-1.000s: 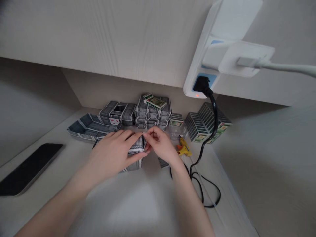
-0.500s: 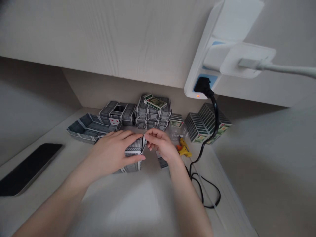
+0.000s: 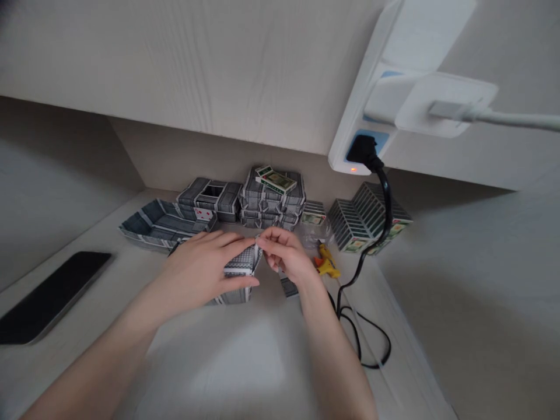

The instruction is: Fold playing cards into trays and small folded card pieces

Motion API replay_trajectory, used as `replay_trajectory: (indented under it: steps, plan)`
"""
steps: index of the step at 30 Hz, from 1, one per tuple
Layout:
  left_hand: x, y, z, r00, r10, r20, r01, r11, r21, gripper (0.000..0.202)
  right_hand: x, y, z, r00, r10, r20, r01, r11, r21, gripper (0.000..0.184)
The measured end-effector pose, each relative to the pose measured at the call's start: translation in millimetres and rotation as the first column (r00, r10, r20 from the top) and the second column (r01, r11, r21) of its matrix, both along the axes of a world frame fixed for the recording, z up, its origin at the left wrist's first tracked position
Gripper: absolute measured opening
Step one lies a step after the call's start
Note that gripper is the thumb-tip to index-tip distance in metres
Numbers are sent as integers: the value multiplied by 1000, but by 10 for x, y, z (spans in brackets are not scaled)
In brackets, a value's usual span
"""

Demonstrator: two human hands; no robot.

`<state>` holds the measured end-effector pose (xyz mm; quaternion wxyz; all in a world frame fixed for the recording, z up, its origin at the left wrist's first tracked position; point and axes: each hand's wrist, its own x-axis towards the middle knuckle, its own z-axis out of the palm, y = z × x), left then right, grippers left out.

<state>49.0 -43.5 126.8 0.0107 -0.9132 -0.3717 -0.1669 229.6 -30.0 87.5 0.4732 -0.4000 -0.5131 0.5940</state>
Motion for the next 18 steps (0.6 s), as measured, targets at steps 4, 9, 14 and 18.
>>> replay_trajectory:
  steps: [4, 9, 14, 18]
  plan:
    - [-2, 5, -6, 1000, -8, 4, 8, 1000, -4, 55, 10, 9, -8, 999, 39, -23, -39, 999, 7, 20]
    - [3, 2, -11, 1000, 7, 11, -7, 1000, -5, 54, 2, 8, 5, 999, 39, -34, -40, 999, -16, 19]
    - [3, 11, -27, 1000, 13, 22, -13, 1000, 5, 53, 18, -50, 91, 1000, 24, -3, -24, 1000, -17, 14]
    - [10, -2, -21, 1000, 10, 26, -10, 1000, 6, 54, -8, -82, 110, 1000, -14, -10, 13, 998, -54, 15]
